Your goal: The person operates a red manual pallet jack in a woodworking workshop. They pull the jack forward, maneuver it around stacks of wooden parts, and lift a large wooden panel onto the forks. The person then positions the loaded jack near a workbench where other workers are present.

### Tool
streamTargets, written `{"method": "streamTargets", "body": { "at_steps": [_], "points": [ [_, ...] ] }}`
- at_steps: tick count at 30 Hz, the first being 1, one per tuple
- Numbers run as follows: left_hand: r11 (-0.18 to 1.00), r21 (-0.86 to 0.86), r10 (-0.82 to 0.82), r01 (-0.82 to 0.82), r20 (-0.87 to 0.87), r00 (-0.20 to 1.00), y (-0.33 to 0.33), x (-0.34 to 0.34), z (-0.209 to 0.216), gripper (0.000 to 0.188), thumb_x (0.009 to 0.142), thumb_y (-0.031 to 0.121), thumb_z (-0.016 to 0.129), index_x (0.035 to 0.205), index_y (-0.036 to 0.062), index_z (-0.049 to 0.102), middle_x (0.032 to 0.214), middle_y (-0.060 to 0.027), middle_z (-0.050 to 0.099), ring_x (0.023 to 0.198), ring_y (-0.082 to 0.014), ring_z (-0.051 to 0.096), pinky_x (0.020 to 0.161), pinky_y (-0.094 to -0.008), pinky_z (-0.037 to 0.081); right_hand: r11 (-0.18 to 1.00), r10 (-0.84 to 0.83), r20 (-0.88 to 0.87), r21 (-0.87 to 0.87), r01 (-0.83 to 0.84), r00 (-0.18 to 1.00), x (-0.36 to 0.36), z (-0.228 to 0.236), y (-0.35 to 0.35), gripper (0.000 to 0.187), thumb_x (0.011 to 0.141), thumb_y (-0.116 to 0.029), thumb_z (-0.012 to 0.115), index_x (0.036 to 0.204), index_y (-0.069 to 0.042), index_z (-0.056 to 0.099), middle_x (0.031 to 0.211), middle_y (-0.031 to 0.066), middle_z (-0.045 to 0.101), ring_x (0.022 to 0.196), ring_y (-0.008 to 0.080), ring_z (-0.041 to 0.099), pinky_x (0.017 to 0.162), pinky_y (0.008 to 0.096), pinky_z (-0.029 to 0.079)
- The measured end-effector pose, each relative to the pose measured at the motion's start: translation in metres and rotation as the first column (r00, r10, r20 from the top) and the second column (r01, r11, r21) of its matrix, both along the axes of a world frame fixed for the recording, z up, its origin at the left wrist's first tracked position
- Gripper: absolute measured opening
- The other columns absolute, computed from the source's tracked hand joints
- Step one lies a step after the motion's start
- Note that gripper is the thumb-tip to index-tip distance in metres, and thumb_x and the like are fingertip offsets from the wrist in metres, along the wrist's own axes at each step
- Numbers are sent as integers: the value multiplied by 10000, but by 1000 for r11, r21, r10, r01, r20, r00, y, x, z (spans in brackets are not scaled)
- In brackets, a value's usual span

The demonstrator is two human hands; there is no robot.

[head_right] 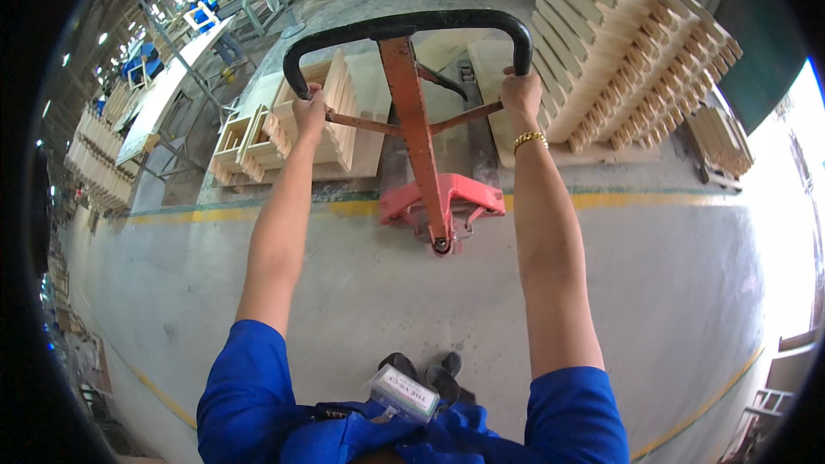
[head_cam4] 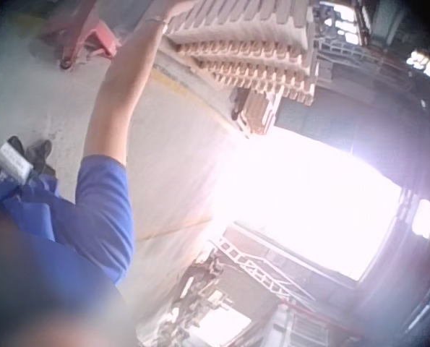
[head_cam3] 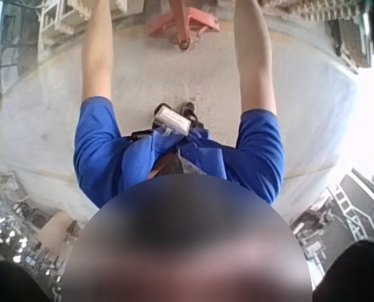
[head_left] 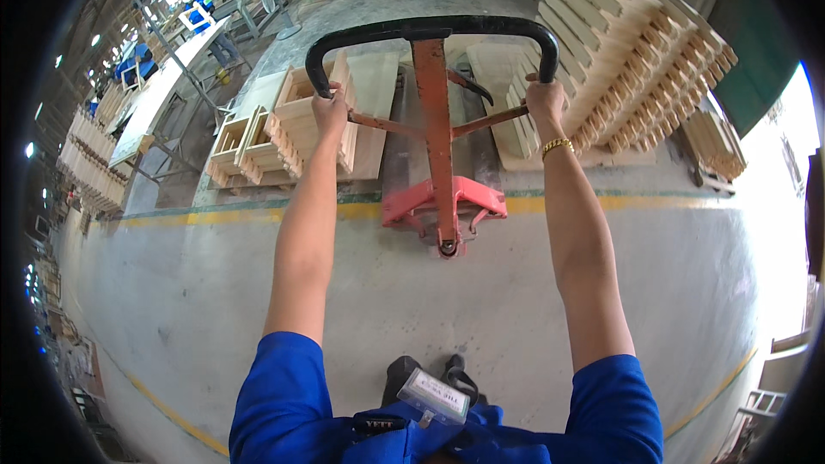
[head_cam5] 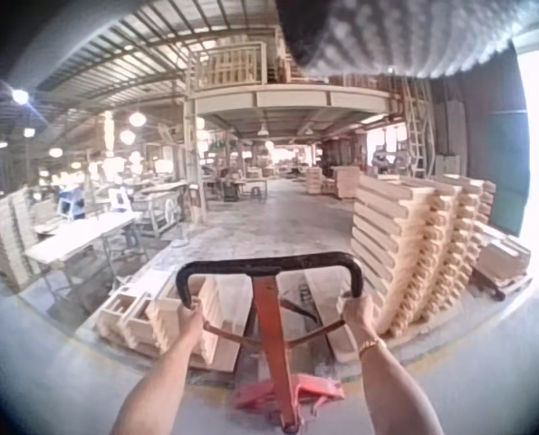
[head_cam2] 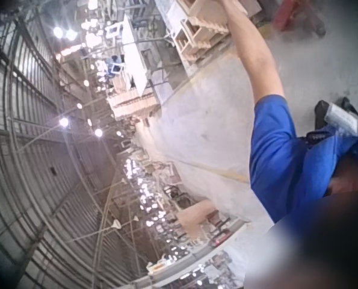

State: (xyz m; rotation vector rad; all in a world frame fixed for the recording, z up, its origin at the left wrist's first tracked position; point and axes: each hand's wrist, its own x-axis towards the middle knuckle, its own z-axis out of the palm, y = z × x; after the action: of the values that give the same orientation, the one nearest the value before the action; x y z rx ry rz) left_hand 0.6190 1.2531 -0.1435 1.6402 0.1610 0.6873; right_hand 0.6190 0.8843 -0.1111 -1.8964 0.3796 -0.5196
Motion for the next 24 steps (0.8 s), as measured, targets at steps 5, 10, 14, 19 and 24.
{"method": "streamTargets", "body": {
  "at_steps": [5, 10, 14, 19, 24],
  "points": [
    [997, 71, 7, -14, 103, 995, -1, 128, 2, 64, 882, 79, 547, 927, 34, 556, 547, -6, 498, 456, -126, 548, 425, -286, 452, 999, 10, 74, -48, -7, 997, 129, 0, -2, 243, 794, -85, 471, 903, -56, 686, 655, 162, 643, 607, 245, 670, 620, 347, 524],
    [1000, -6, -6, 6, 60, 998, 2, 247, 9, 70, 889, 50, 532, 954, 28, 541, 535, -9, 481, 424, -138, 531, 407, -288, 440, 999, 48, 110, 10, -49, 993, 262, 5, 6, 243, 805, -69, 460, 897, -38, 683, 654, 137, 643, 579, 217, 663, 579, 328, 523],
    [995, -78, -64, 66, 29, 998, 9, 348, 13, 57, 880, 33, 540, 934, 20, 553, 529, -21, 485, 427, -135, 534, 407, -292, 445, 1000, -11, 22, 26, 11, 1000, 363, 10, 15, 248, 811, -70, 457, 902, -43, 687, 662, 134, 648, 593, 214, 669, 588, 329, 525],
    [995, -77, -62, 61, -12, 998, 28, 474, 15, 64, 870, 39, 555, 924, 15, 581, 567, -30, 518, 478, -120, 535, 453, -301, 464, 998, 54, 114, -51, -49, 992, 493, 6, 27, 247, 804, -55, 465, 923, -41, 682, 654, 135, 651, 583, 210, 671, 610, 325, 522],
    [994, 94, -52, 50, 18, 998, 35, 607, 15, 109, 863, 74, 569, 955, 25, 602, 597, -39, 550, 539, -132, 570, 523, -287, 466, 996, 59, 231, -75, -43, 971, 621, -2, 28, 222, 801, -57, 502, 935, -62, 679, 659, 157, 647, 546, 207, 660, 603, 330, 521]
  ]
}}
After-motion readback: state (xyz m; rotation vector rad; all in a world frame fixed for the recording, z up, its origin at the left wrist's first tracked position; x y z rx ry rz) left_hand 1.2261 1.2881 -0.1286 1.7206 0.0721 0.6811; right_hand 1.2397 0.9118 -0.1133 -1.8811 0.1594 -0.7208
